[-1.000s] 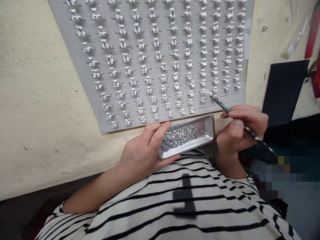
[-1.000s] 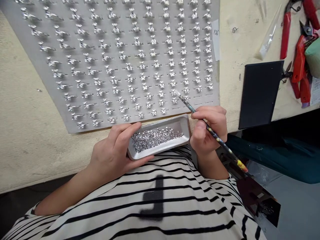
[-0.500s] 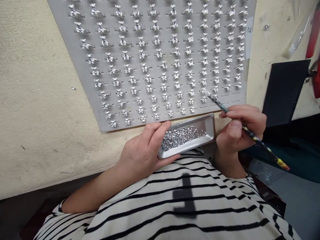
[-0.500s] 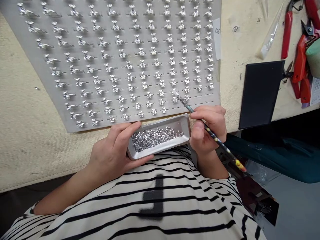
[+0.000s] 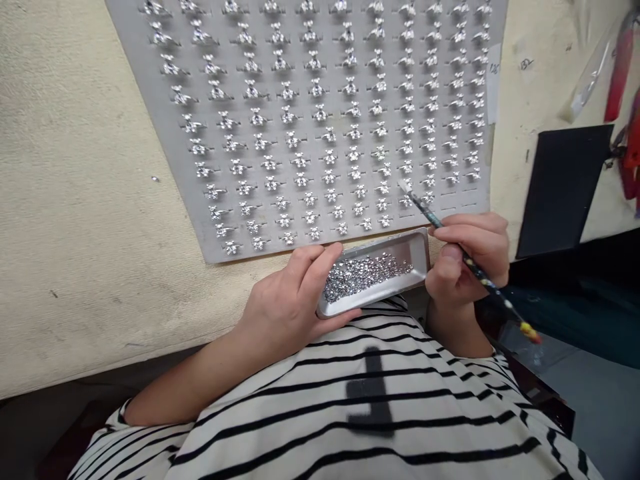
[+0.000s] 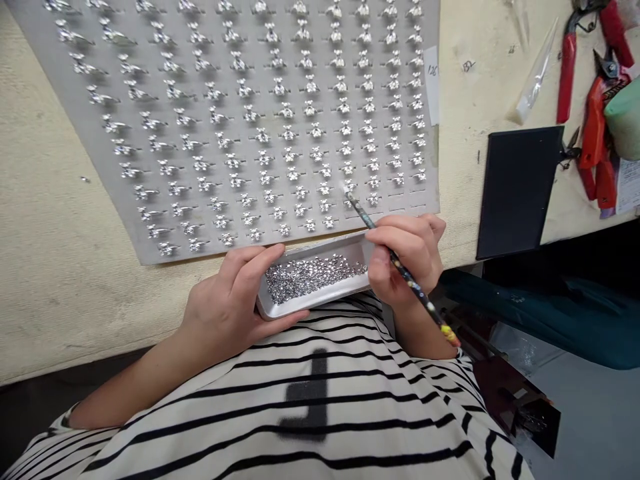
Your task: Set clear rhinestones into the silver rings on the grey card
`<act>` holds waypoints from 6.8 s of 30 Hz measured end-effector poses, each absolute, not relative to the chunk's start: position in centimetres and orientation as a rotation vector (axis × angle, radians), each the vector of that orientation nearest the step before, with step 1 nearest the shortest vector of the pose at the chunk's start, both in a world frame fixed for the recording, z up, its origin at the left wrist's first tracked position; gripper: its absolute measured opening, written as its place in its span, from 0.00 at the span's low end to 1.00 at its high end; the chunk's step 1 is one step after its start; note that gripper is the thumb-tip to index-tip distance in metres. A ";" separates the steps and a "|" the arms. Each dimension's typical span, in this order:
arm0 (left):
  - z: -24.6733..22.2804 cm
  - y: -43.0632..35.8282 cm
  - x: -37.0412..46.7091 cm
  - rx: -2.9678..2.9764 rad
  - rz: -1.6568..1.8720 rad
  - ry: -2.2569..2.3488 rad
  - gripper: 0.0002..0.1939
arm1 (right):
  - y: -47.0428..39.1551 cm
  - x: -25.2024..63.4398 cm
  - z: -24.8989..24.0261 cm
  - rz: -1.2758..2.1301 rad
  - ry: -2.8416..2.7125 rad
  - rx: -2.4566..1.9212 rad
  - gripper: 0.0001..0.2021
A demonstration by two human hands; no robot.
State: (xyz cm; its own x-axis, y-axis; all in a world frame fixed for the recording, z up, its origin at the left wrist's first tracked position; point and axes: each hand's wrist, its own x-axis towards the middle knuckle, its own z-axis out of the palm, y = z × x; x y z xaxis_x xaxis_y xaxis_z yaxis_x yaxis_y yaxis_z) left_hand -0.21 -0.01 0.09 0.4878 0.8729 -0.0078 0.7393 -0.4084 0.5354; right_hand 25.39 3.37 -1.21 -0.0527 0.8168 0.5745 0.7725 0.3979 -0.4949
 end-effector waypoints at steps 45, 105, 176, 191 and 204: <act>0.1 0.0 -0.2 2.281 0.377 1.328 0.42 | 3.9 25.8 -1.9 0.084 -1.580 -1.279 0.06; -0.3 -0.1 -0.1 2.267 0.458 1.302 0.43 | 3.1 24.0 -1.5 0.249 -1.645 -1.358 0.07; -0.1 0.0 -0.1 2.286 0.408 1.319 0.44 | 1.4 27.6 -3.4 0.208 -1.396 -0.926 0.14; -0.2 0.0 -0.2 2.284 0.422 1.323 0.44 | 1.1 27.3 -3.1 0.142 -1.400 -1.060 0.14; 0.1 0.0 -0.2 2.300 0.387 1.331 0.44 | 0.8 28.3 -3.3 0.227 -1.473 -0.874 0.12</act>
State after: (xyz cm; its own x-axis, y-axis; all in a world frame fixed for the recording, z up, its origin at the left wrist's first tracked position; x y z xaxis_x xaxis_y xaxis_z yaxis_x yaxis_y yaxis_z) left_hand -0.19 0.04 0.08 0.4947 0.8689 0.0157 0.7421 -0.4317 0.5127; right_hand 28.26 0.83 -3.30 0.1395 0.6283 0.7654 0.3687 0.6844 -0.6290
